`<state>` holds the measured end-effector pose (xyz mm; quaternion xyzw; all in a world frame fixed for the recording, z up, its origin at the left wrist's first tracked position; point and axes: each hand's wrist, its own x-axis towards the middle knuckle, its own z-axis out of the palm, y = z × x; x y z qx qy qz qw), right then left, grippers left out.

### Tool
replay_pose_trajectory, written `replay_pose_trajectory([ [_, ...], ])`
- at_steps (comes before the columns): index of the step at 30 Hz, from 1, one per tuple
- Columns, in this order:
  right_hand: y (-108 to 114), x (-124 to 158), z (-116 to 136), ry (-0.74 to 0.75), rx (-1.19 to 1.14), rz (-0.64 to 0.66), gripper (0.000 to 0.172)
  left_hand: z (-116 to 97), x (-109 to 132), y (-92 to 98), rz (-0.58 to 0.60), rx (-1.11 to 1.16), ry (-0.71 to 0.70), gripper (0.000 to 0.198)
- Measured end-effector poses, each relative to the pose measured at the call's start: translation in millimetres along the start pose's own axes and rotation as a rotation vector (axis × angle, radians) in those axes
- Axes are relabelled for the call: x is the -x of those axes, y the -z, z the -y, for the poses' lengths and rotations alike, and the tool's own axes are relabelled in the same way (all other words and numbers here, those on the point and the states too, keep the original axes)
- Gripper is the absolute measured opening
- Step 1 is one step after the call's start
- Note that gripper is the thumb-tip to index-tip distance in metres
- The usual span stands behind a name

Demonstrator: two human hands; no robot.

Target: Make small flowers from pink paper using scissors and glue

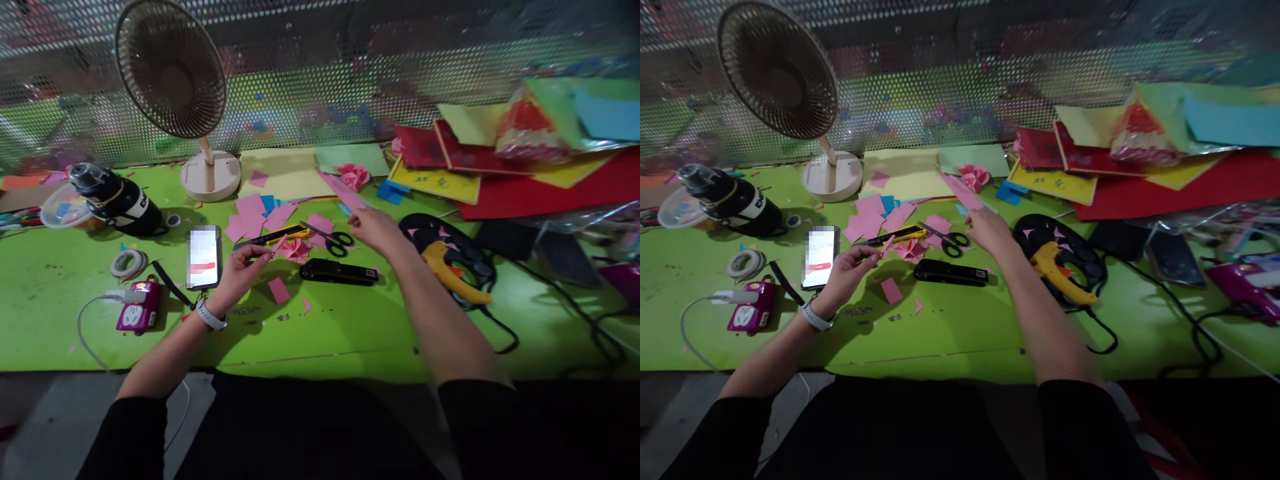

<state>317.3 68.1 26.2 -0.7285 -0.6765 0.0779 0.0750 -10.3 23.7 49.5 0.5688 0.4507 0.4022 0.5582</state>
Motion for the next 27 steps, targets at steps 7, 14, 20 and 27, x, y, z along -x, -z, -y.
replay_pose_trajectory([
  [7, -0.3, -2.4, -6.8, 0.032, 0.000, 0.015, 0.021, -6.5, -8.0, 3.0, 0.017, 0.110, 0.091, 0.026],
  [14, 0.5, -2.7, -6.7, 0.010, 0.025, 0.054, 0.021, -35.7, -62.7, -18.7, 0.118, -0.036, 0.090, 0.008],
  [20, 1.2, -1.3, -3.5, -0.017, 0.027, 0.049, 0.025, -53.4, -127.4, -82.4, 0.173, -0.129, 0.310, 0.015],
  [27, 2.8, -1.3, -2.2, -0.022, 0.028, 0.046, 0.027, -39.7, -162.7, -142.5, 0.191, -0.091, 0.423, 0.013],
])
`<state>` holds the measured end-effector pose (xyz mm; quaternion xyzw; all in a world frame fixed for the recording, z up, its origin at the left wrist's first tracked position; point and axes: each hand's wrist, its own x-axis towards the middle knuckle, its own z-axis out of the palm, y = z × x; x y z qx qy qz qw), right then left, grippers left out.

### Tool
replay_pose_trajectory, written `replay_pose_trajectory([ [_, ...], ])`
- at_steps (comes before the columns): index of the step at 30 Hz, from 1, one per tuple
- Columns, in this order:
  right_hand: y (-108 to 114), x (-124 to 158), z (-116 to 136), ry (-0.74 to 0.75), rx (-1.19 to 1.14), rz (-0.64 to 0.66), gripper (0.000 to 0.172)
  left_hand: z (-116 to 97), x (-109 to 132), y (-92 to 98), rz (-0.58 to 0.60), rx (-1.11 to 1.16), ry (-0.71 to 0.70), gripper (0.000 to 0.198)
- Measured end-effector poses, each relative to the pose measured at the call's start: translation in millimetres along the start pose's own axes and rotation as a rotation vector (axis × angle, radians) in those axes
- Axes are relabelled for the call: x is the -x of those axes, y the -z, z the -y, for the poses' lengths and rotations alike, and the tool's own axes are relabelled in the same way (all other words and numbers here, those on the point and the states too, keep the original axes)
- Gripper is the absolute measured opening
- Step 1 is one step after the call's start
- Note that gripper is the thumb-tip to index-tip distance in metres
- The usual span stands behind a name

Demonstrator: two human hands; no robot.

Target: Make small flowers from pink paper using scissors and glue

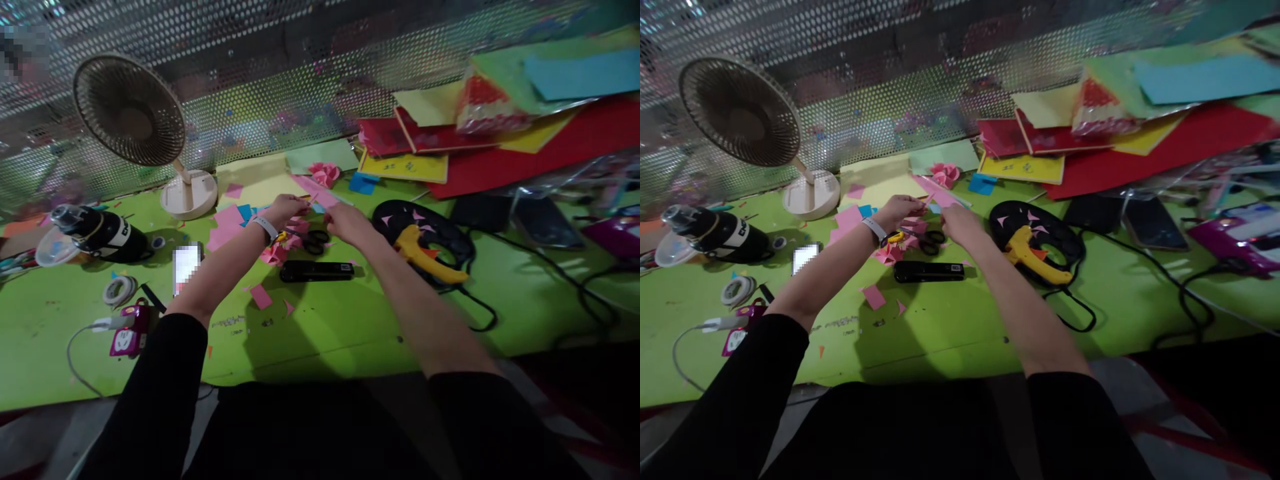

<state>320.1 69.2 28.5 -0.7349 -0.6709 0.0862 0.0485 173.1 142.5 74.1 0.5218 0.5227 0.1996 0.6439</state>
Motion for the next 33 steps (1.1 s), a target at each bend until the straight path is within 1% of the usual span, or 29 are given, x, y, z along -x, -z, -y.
replay_pose_trajectory([
  [3, 2.0, 0.8, 1.2, -0.002, 0.002, 0.004, 0.028, -2.0, -6.8, -6.9, 0.018, -0.002, 0.006, 0.012],
  [8, 6.6, 3.3, 4.7, -0.013, 0.010, 0.023, 0.030, -3.7, -10.1, -10.6, 0.046, -0.001, -0.004, 0.012],
  [12, 9.4, 4.0, 7.1, -0.023, 0.021, 0.043, 0.030, -4.1, -10.3, -12.6, 0.045, -0.023, -0.002, 0.015],
  [22, 15.1, 5.6, 11.3, -0.048, 0.031, 0.072, 0.028, -5.6, -13.8, -11.5, 0.061, -0.068, 0.005, 0.011],
  [27, 15.3, 5.5, 11.5, -0.046, 0.030, 0.067, 0.029, -4.5, -15.0, -12.1, 0.071, -0.038, 0.014, 0.010],
  [33, 11.6, 2.9, 5.7, -0.043, 0.014, 0.062, 0.028, -1.6, -15.5, -12.2, 0.058, -0.003, 0.001, 0.011],
])
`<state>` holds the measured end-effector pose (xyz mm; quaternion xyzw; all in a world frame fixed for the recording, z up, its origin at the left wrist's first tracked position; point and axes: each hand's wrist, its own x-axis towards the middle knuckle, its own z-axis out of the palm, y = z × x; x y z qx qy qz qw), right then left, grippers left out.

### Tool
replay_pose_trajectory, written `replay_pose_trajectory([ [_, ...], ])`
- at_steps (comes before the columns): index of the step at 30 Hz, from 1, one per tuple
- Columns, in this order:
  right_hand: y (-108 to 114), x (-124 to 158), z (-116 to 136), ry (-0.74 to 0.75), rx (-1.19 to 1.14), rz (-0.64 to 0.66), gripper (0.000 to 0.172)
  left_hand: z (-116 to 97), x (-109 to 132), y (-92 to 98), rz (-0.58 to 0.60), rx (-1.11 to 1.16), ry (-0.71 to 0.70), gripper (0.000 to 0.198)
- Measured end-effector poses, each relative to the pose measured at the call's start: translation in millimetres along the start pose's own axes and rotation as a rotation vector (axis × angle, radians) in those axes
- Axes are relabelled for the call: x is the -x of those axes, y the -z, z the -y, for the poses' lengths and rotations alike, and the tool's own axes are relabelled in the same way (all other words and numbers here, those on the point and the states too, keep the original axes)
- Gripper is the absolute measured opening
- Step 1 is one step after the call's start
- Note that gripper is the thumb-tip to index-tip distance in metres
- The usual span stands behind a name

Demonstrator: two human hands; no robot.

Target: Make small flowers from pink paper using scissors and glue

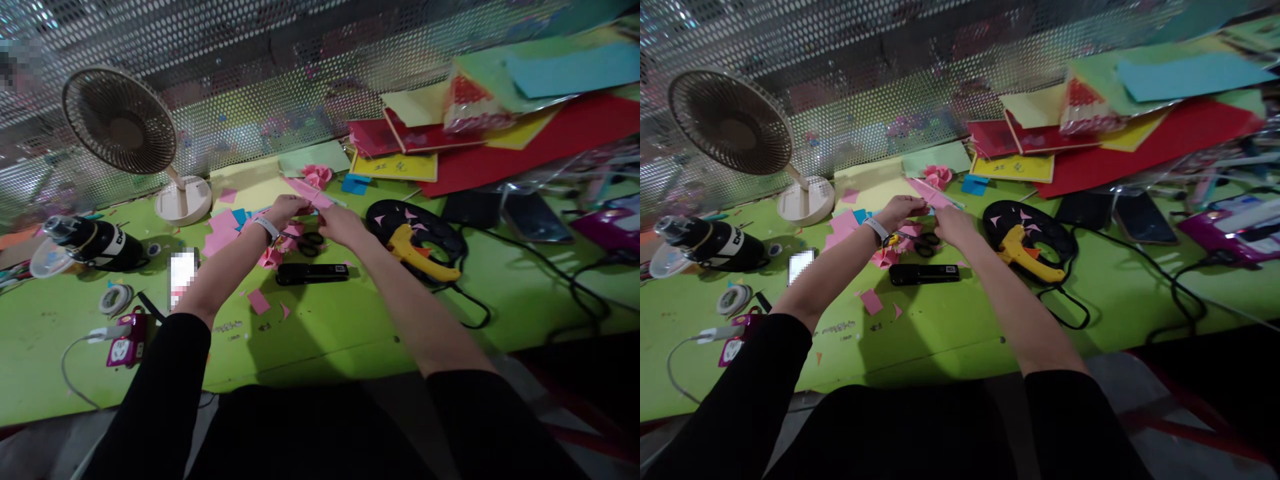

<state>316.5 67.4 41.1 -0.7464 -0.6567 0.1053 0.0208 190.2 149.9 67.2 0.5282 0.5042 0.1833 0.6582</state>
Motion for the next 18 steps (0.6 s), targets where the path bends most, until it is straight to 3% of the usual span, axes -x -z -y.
replay_pose_trajectory([
  [5, -2.6, -1.6, 0.3, -0.002, 0.007, -0.024, 0.035, 1.8, 0.8, 4.0, 0.022, 0.043, -0.021, 0.011],
  [12, -9.7, -1.0, 6.1, -0.002, 0.010, -0.067, 0.031, 3.8, 3.0, 8.1, 0.030, 0.112, -0.040, 0.013],
  [18, -10.8, -3.0, 2.5, -0.059, -0.088, -0.105, 0.028, 6.9, 34.0, 28.6, 0.051, 0.236, -0.103, 0.006],
])
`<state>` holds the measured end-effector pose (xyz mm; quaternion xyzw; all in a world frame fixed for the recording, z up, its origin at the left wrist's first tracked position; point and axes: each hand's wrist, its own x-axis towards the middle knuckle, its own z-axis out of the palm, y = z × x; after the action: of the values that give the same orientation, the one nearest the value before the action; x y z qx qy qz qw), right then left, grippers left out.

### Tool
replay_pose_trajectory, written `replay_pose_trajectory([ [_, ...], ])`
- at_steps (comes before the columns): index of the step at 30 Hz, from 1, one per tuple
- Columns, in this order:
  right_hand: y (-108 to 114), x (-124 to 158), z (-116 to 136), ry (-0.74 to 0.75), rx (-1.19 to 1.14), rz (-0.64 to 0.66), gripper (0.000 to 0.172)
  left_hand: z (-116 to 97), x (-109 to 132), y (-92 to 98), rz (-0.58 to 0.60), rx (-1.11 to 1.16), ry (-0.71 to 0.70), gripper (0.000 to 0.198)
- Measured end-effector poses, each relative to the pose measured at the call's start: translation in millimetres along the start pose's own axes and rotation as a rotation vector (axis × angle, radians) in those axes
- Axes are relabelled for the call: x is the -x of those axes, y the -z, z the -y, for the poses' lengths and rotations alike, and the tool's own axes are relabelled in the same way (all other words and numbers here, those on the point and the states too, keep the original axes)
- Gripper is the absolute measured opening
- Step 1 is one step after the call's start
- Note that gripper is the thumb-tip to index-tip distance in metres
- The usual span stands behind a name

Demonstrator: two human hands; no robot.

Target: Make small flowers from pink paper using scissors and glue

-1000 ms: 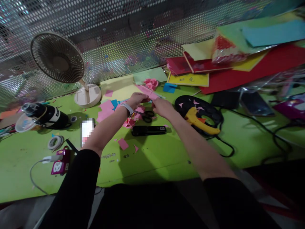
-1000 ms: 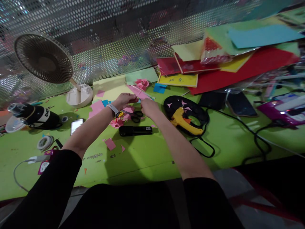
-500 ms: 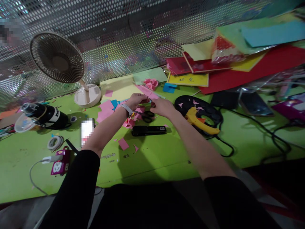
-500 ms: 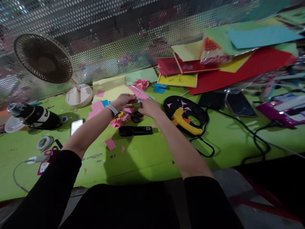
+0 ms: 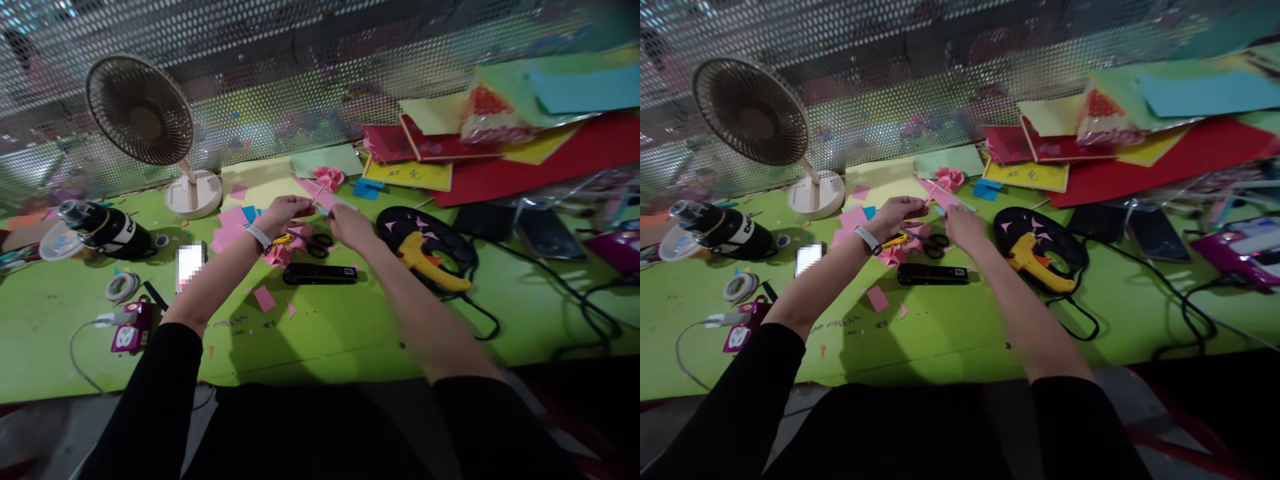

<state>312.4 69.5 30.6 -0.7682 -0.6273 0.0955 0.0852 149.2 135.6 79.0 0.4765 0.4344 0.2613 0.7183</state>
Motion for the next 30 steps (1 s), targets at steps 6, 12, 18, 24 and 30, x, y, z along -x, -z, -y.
replay_pose_trajectory([
  [6, 8.3, 9.1, 15.6, -0.011, -0.822, -0.084, 0.038, 7.7, 52.6, 25.3, 0.009, 0.135, -0.053, 0.006],
  [12, 16.9, 33.4, 43.0, 0.117, -1.140, 0.052, 0.024, 30.6, 88.3, 39.2, 0.012, 0.141, -0.167, 0.004],
  [18, 14.0, 48.9, 58.0, 0.236, -1.092, 0.082, 0.018, 47.3, 103.3, 43.7, 0.028, 0.130, -0.181, 0.002],
  [24, 18.0, 47.1, 50.7, 0.321, -0.502, -0.177, 0.027, 50.4, 110.0, 51.5, 0.044, 0.138, -0.137, 0.004],
  [30, 36.2, 59.2, 43.7, 0.279, -0.364, -0.293, 0.048, 45.8, 112.9, 55.1, -0.033, 0.170, -0.108, 0.005],
])
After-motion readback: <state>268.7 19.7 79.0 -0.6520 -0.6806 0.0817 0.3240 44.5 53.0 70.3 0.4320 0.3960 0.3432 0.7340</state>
